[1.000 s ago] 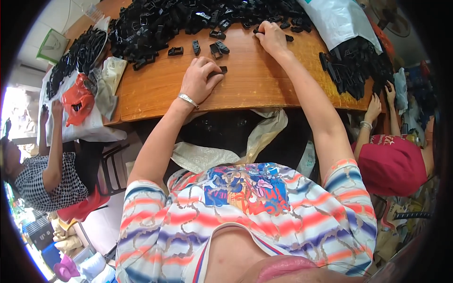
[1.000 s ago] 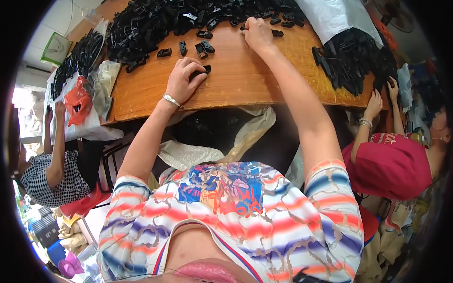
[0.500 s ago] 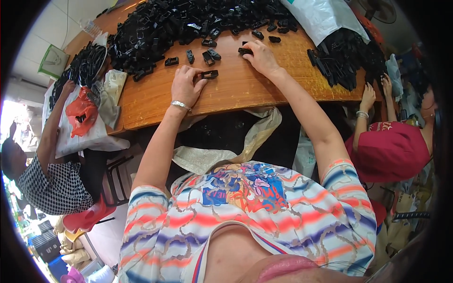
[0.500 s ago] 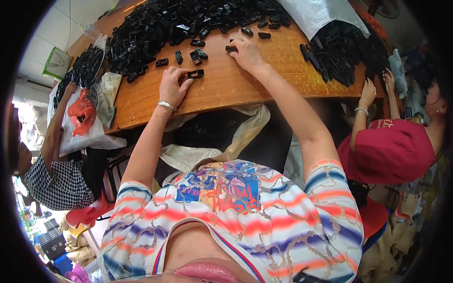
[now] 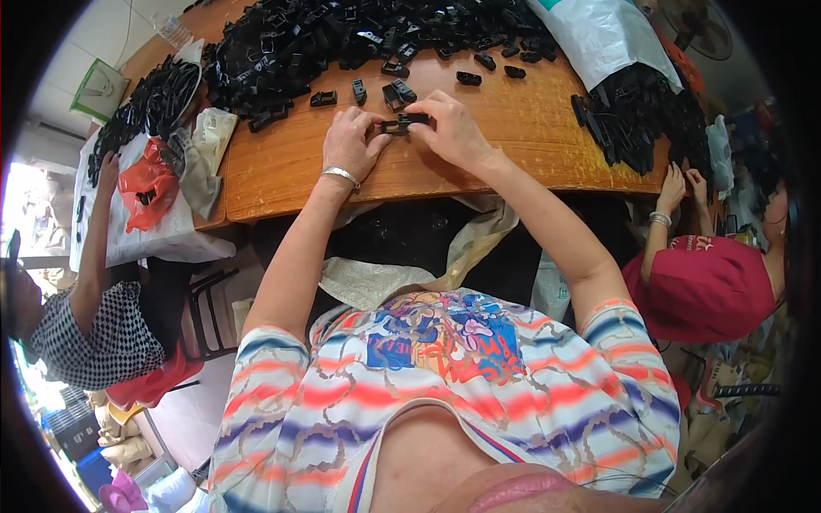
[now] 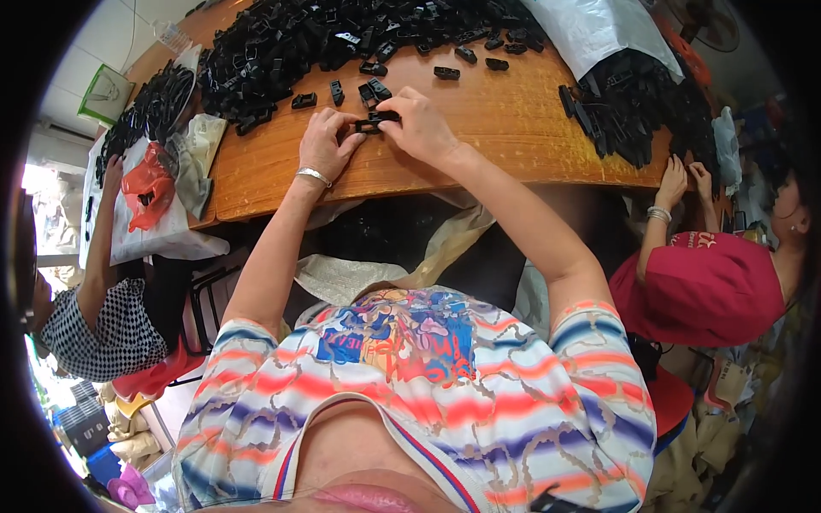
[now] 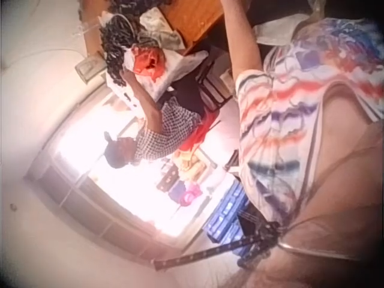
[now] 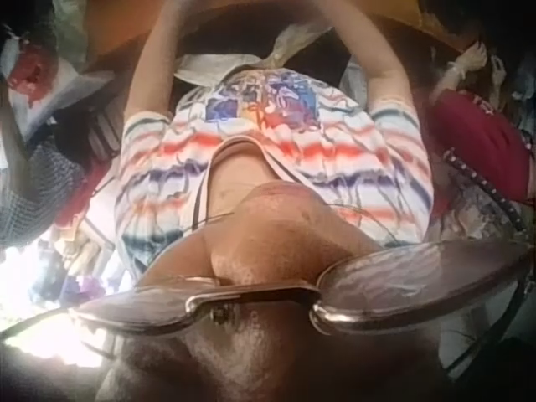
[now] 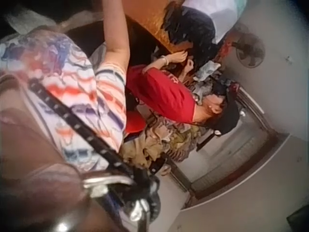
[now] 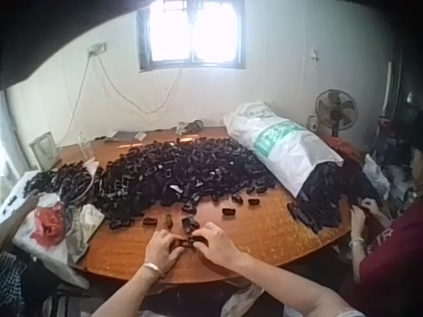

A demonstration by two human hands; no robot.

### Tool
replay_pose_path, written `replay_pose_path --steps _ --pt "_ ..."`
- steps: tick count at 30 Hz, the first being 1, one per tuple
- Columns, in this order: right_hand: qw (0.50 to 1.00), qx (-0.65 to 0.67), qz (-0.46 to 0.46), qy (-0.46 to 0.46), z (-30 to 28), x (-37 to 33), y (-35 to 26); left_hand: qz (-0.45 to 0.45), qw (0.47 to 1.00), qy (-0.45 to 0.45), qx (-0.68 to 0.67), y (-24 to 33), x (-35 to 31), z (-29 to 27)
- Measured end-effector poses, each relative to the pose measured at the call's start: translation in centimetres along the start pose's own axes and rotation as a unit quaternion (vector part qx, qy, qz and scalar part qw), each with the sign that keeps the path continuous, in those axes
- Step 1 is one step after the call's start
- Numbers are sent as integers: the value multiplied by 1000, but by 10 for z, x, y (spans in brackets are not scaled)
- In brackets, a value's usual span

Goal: Manually assembling small black plastic components at a workshop table.

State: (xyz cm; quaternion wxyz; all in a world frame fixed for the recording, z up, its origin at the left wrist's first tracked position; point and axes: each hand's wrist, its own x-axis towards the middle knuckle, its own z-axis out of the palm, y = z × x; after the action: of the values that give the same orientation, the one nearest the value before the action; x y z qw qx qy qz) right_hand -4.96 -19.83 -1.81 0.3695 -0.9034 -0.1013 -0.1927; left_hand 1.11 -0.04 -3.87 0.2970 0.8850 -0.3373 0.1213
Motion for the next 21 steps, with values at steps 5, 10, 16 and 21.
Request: replay_pose_path --steps 5,10,16,21 --pt "1000 4 8 0 14 7 1 -11 1000 -6 -16 2 3 0" --pt "999 -22 -10 -21 18 8 5 -18 1000 -9 -20 3 2 0" --pt "996 -62 -16 -66 15 15 4 -19 998 -9 -52 -5 5 0" --pt "995 -66 -8 -79 13 8 1 -147 982 -108 -52 8 21 -11"
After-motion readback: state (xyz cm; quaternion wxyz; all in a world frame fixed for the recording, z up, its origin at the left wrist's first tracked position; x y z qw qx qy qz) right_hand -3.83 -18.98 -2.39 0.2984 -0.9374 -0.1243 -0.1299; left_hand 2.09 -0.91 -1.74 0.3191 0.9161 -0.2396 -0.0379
